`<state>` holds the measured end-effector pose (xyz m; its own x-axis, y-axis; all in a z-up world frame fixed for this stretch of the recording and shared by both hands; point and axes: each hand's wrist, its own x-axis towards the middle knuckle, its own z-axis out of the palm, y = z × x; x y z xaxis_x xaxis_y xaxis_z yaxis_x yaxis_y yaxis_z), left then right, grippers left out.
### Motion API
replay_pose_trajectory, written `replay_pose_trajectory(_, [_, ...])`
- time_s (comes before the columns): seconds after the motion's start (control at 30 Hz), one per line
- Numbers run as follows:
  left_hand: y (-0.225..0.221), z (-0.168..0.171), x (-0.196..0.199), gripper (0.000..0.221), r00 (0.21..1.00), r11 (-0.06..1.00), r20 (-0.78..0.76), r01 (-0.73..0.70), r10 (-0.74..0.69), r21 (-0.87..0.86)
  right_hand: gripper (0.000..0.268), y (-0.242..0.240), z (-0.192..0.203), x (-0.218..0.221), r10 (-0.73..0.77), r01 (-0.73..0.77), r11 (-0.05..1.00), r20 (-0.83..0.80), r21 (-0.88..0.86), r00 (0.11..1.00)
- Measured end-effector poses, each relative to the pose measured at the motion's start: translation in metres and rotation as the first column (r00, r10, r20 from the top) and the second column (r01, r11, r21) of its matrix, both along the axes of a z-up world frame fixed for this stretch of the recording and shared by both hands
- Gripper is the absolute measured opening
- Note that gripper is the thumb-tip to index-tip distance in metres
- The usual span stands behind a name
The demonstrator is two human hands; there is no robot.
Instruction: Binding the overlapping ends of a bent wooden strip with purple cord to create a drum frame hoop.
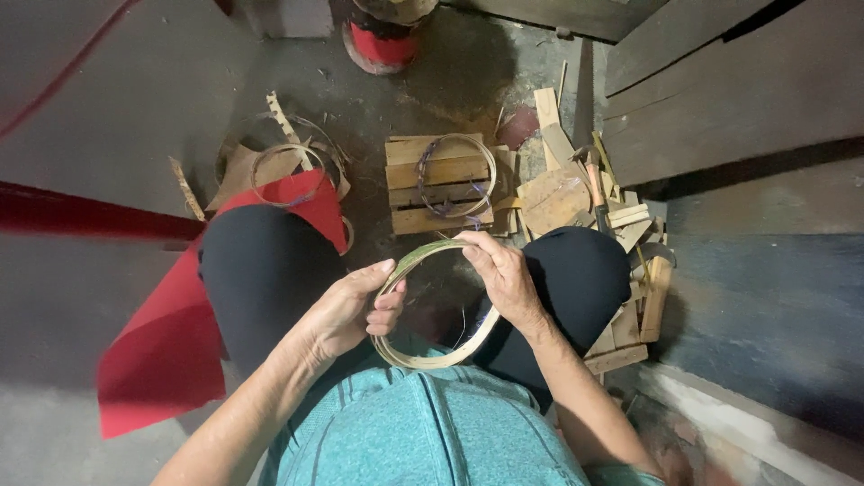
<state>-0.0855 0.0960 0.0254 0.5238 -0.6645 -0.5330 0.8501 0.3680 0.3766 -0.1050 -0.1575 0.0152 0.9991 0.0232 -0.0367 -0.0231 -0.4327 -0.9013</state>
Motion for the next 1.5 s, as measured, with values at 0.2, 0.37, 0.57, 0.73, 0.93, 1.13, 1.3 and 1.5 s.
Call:
replay_pose_trajectory(0.2, [-0.001,0.018,0.0,0.031,0.995,0.981,0.022,-0.097,0.095,0.167,0.05,0.0,0.01,0.006,-0.091,0.226,0.897,-0.343,0.379,0.935])
replay_pose_trajectory(0.37, [-0.002,0.015,-0.003,0.033,0.993,0.972,0.046,-0.114,0.107,0.207,0.07,0.001,0.009,0.004,0.03,0.253,0.8,-0.458,0.544,0.888])
replay_pose_trajectory(0.57, [0.003,0.011,-0.011,0.04,0.996,0.97,0.033,-0.09,0.084,0.225,0.057,-0.005,-0.018,-0.002,0.052,0.323,0.716,-0.509,0.618,0.859])
replay_pose_trajectory(0.73, [-0.005,0.027,0.003,0.039,0.984,0.94,0.072,-0.177,0.163,0.293,0.054,0.002,0.005,0.011,0.0,0.369,0.679,-0.503,0.634,0.864])
replay_pose_trajectory(0.93, [-0.004,0.045,0.035,0.043,0.932,0.913,0.14,-0.358,0.335,0.195,0.086,-0.005,0.008,0.006,0.056,0.392,0.557,-0.505,0.732,0.862])
replay_pose_trajectory(1.13, [-0.021,0.049,0.038,0.044,0.915,0.904,0.085,-0.402,0.394,0.145,0.069,0.024,0.022,-0.001,-0.26,0.399,0.542,-0.304,0.74,0.916])
replay_pose_trajectory(1.3, [-0.036,0.037,0.036,0.05,0.917,0.893,0.06,-0.398,0.395,0.211,0.065,0.02,0.002,0.011,-0.307,0.459,0.37,-0.36,0.808,0.881])
replay_pose_trajectory(1.5, [-0.036,0.006,0.043,0.05,0.923,0.897,0.03,-0.38,0.384,0.226,0.062,0.023,-0.006,0.021,-0.162,0.379,0.183,-0.352,0.907,0.922])
